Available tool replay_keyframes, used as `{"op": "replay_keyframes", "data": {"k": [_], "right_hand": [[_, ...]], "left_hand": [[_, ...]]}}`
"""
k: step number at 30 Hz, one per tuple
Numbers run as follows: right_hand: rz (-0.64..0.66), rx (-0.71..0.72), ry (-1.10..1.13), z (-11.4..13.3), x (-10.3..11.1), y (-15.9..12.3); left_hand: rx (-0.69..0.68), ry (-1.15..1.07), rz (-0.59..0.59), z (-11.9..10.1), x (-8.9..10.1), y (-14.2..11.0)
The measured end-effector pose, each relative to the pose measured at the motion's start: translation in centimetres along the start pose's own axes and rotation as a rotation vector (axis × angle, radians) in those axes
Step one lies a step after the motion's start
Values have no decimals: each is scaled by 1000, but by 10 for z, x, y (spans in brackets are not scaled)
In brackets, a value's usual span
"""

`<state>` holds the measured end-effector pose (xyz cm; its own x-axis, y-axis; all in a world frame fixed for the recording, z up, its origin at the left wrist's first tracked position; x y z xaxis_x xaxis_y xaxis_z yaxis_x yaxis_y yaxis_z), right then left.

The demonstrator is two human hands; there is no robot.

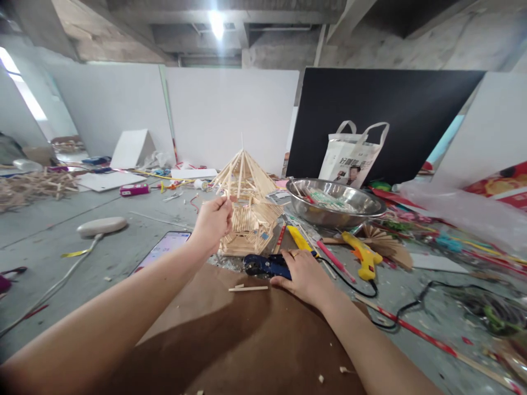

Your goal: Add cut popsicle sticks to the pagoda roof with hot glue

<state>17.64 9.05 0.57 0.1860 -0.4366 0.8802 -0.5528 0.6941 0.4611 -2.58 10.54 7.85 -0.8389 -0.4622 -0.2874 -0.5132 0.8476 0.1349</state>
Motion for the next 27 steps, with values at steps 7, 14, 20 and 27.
{"op": "replay_keyframes", "data": {"k": [7,14,20,27], "right_hand": [[31,-34,-5,0,-1,0],[30,-48,-13,0,-1,0],[4,-40,-5,0,-3,1],[-10,-35,7,-2,-6,2]], "left_hand": [[-21,-35,28,-5,-16,0],[185,-286,43,-5,-23,0],[279,-439,83,3,-26,2],[320,-458,56,1,-26,2]]}}
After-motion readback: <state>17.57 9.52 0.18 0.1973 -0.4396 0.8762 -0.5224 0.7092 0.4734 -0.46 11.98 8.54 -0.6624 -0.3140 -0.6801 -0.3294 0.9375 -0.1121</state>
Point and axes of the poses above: each hand's wrist, its own y-axis towards the middle knuckle, its own x-axis out of the back of the hand, z = x × y, the point moved 5 cm from there along y, towards the middle knuckle, and after that the axes turned 14 degrees about -z, right-handed, at the moved point
